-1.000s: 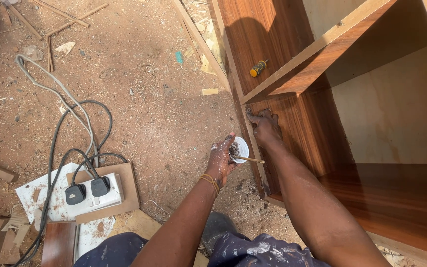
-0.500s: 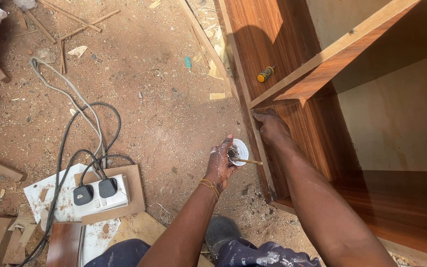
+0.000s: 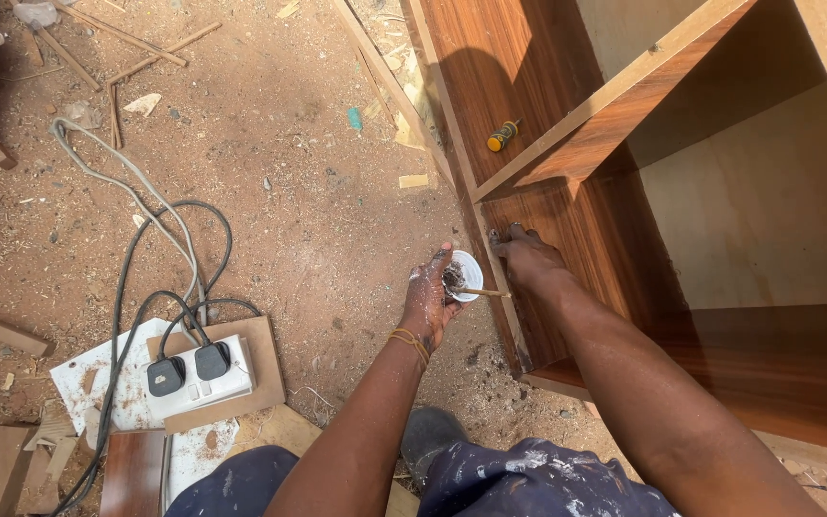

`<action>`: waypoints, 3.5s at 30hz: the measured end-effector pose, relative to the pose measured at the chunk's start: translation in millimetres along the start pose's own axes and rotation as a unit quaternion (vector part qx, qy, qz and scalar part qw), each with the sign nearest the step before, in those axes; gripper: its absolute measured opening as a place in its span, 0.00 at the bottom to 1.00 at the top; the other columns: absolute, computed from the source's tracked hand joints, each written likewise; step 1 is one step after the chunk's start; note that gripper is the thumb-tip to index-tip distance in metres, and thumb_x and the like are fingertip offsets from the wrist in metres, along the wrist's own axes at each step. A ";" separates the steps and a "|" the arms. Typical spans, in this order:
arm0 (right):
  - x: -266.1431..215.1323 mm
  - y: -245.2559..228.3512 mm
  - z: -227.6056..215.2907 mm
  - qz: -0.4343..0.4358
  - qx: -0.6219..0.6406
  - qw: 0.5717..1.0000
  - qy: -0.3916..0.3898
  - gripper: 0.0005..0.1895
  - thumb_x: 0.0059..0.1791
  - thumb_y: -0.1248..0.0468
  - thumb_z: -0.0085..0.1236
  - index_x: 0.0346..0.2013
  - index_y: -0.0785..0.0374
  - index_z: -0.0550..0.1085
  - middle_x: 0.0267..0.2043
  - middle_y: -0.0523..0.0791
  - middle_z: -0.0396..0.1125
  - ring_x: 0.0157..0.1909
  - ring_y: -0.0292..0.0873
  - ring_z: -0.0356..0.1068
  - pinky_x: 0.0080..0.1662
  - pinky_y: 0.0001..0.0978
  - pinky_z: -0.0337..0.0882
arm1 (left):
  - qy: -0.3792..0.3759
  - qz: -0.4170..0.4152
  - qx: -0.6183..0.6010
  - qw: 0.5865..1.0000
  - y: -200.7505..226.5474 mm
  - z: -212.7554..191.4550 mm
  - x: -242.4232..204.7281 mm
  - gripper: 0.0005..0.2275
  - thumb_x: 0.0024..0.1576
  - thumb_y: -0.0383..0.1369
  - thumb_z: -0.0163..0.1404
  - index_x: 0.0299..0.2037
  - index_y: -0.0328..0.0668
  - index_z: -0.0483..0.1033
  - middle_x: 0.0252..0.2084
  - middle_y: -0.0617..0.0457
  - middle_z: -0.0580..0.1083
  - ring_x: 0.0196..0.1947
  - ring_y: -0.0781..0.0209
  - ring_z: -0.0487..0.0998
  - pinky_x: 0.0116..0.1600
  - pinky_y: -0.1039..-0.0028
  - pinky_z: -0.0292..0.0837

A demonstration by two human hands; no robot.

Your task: Applying and smoothing adhesive on the edges of a wooden cabinet using a small stick

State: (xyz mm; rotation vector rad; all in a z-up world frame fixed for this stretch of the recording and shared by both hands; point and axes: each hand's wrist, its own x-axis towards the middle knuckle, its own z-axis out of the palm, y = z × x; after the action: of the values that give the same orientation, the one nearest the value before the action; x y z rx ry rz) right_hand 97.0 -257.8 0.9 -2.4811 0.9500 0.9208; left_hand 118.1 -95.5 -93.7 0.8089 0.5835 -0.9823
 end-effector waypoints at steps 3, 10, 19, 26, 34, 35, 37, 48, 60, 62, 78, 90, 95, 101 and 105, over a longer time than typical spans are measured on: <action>38.6 37.8 39.6 -0.051 -0.118 0.992 0.006 0.20 0.50 0.64 0.45 0.52 0.45 0.78 0.70 0.43 0.56 0.71 0.58 0.60 0.64 0.52 0.69 | -0.004 0.000 0.003 1.000 -9.3 -1.2 10.7 0.32 0.51 0.54 0.63 0.54 0.48 0.57 0.54 0.43 0.73 0.49 0.46 0.79 0.50 0.56 0.82; 23.1 53.8 66.9 -0.075 -0.081 0.994 0.004 0.24 0.47 0.68 0.49 0.52 0.41 0.81 0.70 0.45 0.53 0.70 0.62 0.58 0.57 0.60 0.74 | -0.006 0.005 0.026 1.000 -9.9 8.9 -3.9 0.31 0.52 0.53 0.63 0.53 0.48 0.56 0.51 0.45 0.73 0.46 0.49 0.80 0.48 0.58 0.83; -17.5 70.8 89.0 -0.042 -0.061 0.997 0.006 0.20 0.48 0.67 0.45 0.46 0.51 0.84 0.61 0.50 0.64 0.61 0.60 0.67 0.56 0.59 0.72 | -0.013 -0.006 -0.019 1.000 -5.7 4.8 -11.2 0.28 0.52 0.51 0.63 0.51 0.50 0.60 0.50 0.48 0.72 0.48 0.48 0.79 0.51 0.56 0.82; -78.8 34.8 85.9 -0.267 0.227 0.909 0.224 0.08 0.52 0.61 0.58 0.43 0.56 0.82 0.44 0.52 0.65 0.50 0.60 0.68 0.50 0.49 0.70 | -0.041 0.035 -0.145 0.988 -15.2 -11.1 15.1 0.18 0.55 0.40 0.63 0.48 0.51 0.67 0.45 0.51 0.72 0.43 0.52 0.80 0.44 0.59 0.85; -61.4 -2.9 71.2 -0.216 0.068 0.969 0.100 0.14 0.56 0.57 0.48 0.40 0.58 0.81 0.62 0.53 0.57 0.65 0.60 0.56 0.50 0.54 0.75 | -0.077 0.084 -0.102 0.988 -31.7 -7.7 6.7 0.15 0.59 0.35 0.59 0.53 0.48 0.69 0.41 0.50 0.72 0.41 0.54 0.79 0.42 0.65 0.85; -52.8 -0.2 77.6 -0.227 0.081 0.965 0.101 0.12 0.54 0.57 0.52 0.35 0.57 0.81 0.57 0.53 0.59 0.60 0.61 0.58 0.50 0.53 0.73 | -0.072 0.088 -0.083 0.990 -26.6 -0.6 -7.4 0.21 0.56 0.35 0.61 0.57 0.44 0.67 0.37 0.50 0.71 0.37 0.57 0.79 0.41 0.68 0.83; -38.2 13.4 94.2 -0.235 0.093 0.962 0.101 0.10 0.51 0.57 0.56 0.29 0.56 0.80 0.53 0.53 0.60 0.56 0.61 0.61 0.50 0.52 0.71 | -0.067 0.089 -0.065 0.992 -31.4 1.3 -17.5 0.27 0.54 0.34 0.64 0.60 0.39 0.64 0.33 0.51 0.70 0.33 0.59 0.79 0.40 0.72 0.81; -24.8 32.8 120.8 -0.211 0.158 0.953 0.148 0.04 0.45 0.63 0.64 0.32 0.59 0.82 0.51 0.54 0.62 0.55 0.64 0.63 0.53 0.51 0.69 | 0.009 0.043 0.069 0.997 -43.1 -7.4 -11.2 0.36 0.52 0.44 0.66 0.64 0.45 0.57 0.41 0.54 0.70 0.39 0.64 0.77 0.37 0.80 0.71; -60.0 13.5 81.7 -0.206 0.287 0.925 0.141 0.09 0.50 0.66 0.61 0.44 0.65 0.76 0.28 0.59 0.71 0.28 0.56 0.70 0.31 0.48 0.67 | 0.043 0.004 0.025 0.999 -45.7 8.2 -16.9 0.34 0.50 0.45 0.67 0.58 0.46 0.57 0.48 0.48 0.67 0.43 0.59 0.73 0.38 0.70 0.79; -37.4 28.5 103.1 -0.186 0.303 0.926 0.129 0.06 0.49 0.65 0.62 0.40 0.62 0.79 0.28 0.56 0.73 0.27 0.50 0.71 0.30 0.42 0.68 | 0.047 0.005 0.025 0.999 -46.9 10.1 -19.7 0.36 0.49 0.46 0.67 0.61 0.45 0.55 0.49 0.46 0.67 0.43 0.58 0.73 0.39 0.69 0.79; 18.4 45.7 100.1 -0.117 0.337 0.872 0.336 0.11 0.52 0.68 0.55 0.46 0.71 0.80 0.37 0.61 0.73 0.47 0.64 0.74 0.49 0.54 0.71 | 0.085 0.044 0.156 0.983 -38.2 13.5 -37.2 0.43 0.47 0.50 0.67 0.68 0.39 0.58 0.59 0.39 0.55 0.58 0.46 0.69 0.51 0.58 0.76; 106.1 62.5 119.2 -0.184 0.213 0.881 0.380 0.07 0.52 0.68 0.60 0.42 0.59 0.83 0.40 0.49 0.73 0.48 0.54 0.73 0.52 0.45 0.71 | 0.075 0.050 0.149 0.985 -29.5 11.6 -50.1 0.42 0.48 0.48 0.66 0.68 0.37 0.58 0.56 0.41 0.59 0.52 0.53 0.70 0.48 0.68 0.76; 105.4 65.5 115.4 -0.218 0.163 0.888 0.370 0.06 0.51 0.68 0.58 0.38 0.60 0.82 0.40 0.52 0.72 0.48 0.59 0.71 0.51 0.48 0.70 | 0.073 0.052 0.178 0.980 -41.4 7.6 -25.8 0.42 0.47 0.50 0.66 0.68 0.41 0.59 0.59 0.36 0.58 0.57 0.45 0.70 0.54 0.59 0.75; 99.1 72.0 112.6 -0.134 0.185 0.944 0.238 0.12 0.55 0.57 0.51 0.46 0.59 0.77 0.48 0.53 0.68 0.56 0.59 0.68 0.57 0.49 0.68 | 0.073 0.052 0.251 0.964 -47.9 18.2 -6.9 0.40 0.47 0.53 0.64 0.68 0.47 0.60 0.61 0.36 0.57 0.62 0.39 0.68 0.60 0.56 0.71; 59.3 58.8 96.3 -0.072 0.208 0.962 0.162 0.17 0.57 0.49 0.47 0.50 0.55 0.74 0.50 0.51 0.64 0.60 0.59 0.66 0.59 0.47 0.66 | 0.070 0.055 0.271 0.958 -103.0 3.4 77.1 0.40 0.46 0.53 0.65 0.67 0.49 0.60 0.61 0.37 0.57 0.62 0.40 0.68 0.63 0.55 0.68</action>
State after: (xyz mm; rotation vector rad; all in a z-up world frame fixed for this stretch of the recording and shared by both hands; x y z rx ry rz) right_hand 46.7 -280.2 -114.0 -2.3260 0.9286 0.2343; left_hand 61.0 -168.6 -183.1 1.3934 0.3837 -0.9987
